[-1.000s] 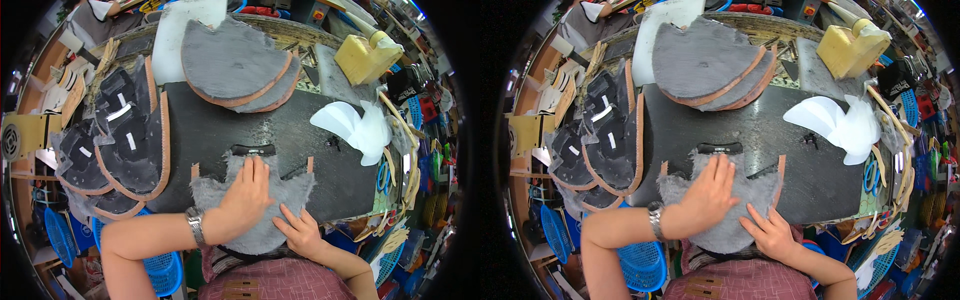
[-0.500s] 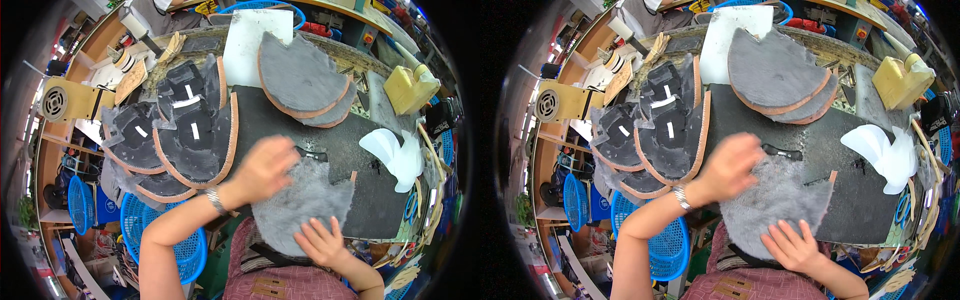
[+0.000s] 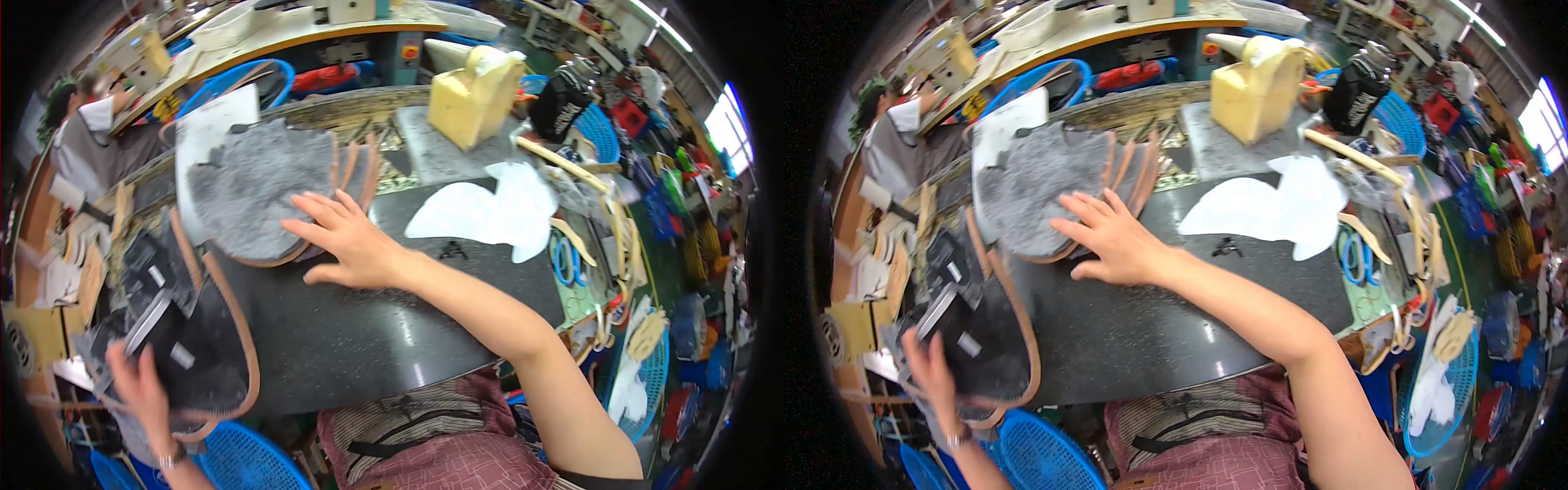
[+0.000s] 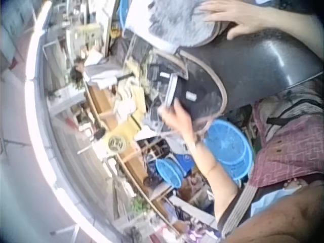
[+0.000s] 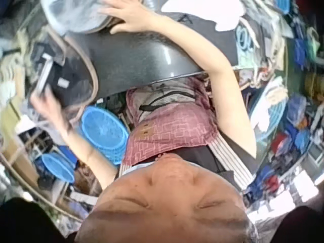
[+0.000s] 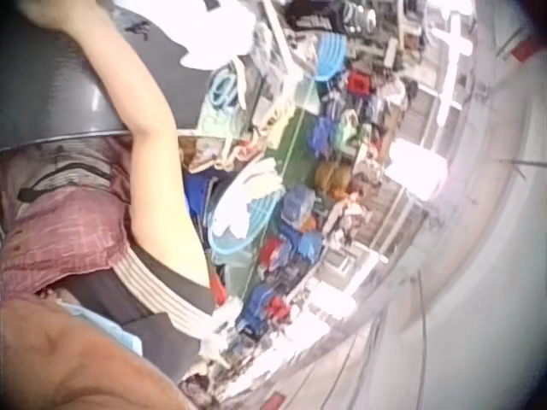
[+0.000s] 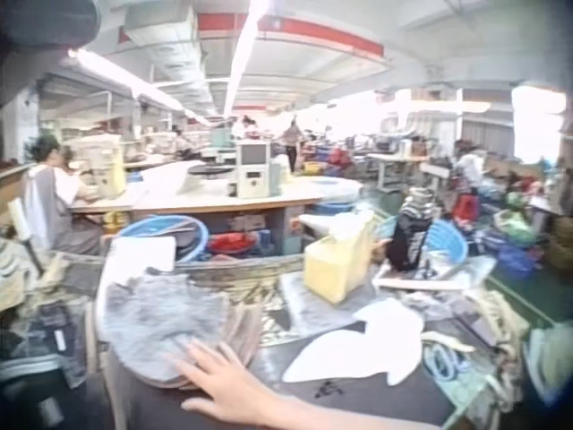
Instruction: The person assembles slipper components by hand at a workbench. They place white foam insoles into grey fuzzy slipper uppers, press them down, and then apply glue to the edges of the uppers using a brush. The person handles multiple slipper units sequentially, stacking completed ones on the table.
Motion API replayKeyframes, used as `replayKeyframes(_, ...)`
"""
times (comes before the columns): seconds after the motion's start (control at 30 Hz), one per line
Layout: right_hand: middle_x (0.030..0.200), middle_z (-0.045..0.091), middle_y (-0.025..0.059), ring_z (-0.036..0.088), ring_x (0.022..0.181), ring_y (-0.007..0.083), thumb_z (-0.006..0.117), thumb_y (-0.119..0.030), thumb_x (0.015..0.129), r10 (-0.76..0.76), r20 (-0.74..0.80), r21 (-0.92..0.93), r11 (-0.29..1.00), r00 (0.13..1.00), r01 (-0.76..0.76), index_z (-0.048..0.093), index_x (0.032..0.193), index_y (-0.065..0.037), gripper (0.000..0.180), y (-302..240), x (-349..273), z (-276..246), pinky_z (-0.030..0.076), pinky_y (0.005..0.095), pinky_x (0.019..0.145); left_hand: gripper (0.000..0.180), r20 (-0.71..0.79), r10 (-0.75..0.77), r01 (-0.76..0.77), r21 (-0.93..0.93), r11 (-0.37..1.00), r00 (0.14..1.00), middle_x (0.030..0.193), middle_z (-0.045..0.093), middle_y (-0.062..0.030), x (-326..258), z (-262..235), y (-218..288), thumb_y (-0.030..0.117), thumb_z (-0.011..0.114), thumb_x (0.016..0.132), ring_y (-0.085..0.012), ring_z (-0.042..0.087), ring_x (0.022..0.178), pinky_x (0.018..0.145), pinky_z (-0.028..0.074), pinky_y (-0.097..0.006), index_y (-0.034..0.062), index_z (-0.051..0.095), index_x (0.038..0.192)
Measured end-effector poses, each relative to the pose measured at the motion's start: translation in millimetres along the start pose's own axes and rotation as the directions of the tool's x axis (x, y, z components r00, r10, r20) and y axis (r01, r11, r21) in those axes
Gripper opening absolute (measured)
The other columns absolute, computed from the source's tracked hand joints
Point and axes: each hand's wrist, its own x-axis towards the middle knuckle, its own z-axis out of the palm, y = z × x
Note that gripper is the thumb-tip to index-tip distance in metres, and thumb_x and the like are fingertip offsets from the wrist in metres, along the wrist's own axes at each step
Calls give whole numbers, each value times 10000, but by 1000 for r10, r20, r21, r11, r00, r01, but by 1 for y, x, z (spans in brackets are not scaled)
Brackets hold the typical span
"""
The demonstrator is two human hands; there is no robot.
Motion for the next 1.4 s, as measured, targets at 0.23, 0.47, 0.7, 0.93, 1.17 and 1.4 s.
replayKeyframes(0.23, 933, 604, 110, 596, 869, 264, 689, -106, 729, 637, 102, -152, 769, 764, -620, 607, 963, -64, 251, 64, -133, -148, 476, 344, 787, 322, 363, -71, 114, -98, 989, 929, 991, 515, -130, -10, 91, 120, -35, 579, 784, -214, 501, 998, 880, 389, -312, -13, 488, 1092)
replayKeyframes(0.47, 1172, 528, 91, 495, 1111, 268, 706, -86, 662, 537, 506, -580, 791, 675, -194, 577, 1061, -106, 420, 58, -184, -222, 404, 380, 939, 539, 392, 673, -488, -476, 731, 627, 1199, 509, -161, -11, 244, 220, -7, 631, 681, -334, 463, 1148, 959, 365, -423, 34, 495, 1201)
replayKeyframes(0.7, 1009, 626, 113, 587, 990, 260, 614, -35, 714, 396, 410, -533, 835, 822, -137, 616, 1021, -78, 310, 79, -221, -237, 460, 375, 858, 297, 529, 754, -556, -517, 651, 391, 1079, 555, -96, -29, 374, 287, 8, 561, 713, -233, 492, 1056, 862, 397, -351, 26, 587, 1008)
replayKeyframes(0.93, 812, 566, -21, 505, 715, 67, 557, -133, 908, 448, -778, 108, 786, 441, -609, 596, 918, -23, 117, 80, -208, -277, 428, 219, 654, 209, 669, 688, -565, -464, 682, 280, 1035, 569, -96, -25, 372, 295, 190, 585, 809, -239, 502, 1036, 892, 387, -366, 25, 608, 934)
replayKeyframes(1.17, 832, 581, 62, 569, 754, 249, 650, -48, 738, -149, -86, -776, 630, 985, 28, 654, 962, -31, 224, -33, -141, -133, 498, 413, 758, 476, 648, 444, 754, -647, -108, 619, 1225, 497, -103, -31, 254, 267, 169, 588, 895, -172, 478, 1136, 974, 386, -317, -30, 380, 1274)
replayKeyframes(1.4, 864, 591, 61, 557, 689, 140, 660, -124, 780, 451, 56, 330, 834, 891, -443, 648, 961, -20, 210, -80, -74, -82, 484, 287, 660, 233, 868, 33, 798, -471, 377, 496, 952, 648, -71, -44, 115, 155, 130, 533, 912, -96, 608, 801, 680, 500, -225, -44, 589, 1057)
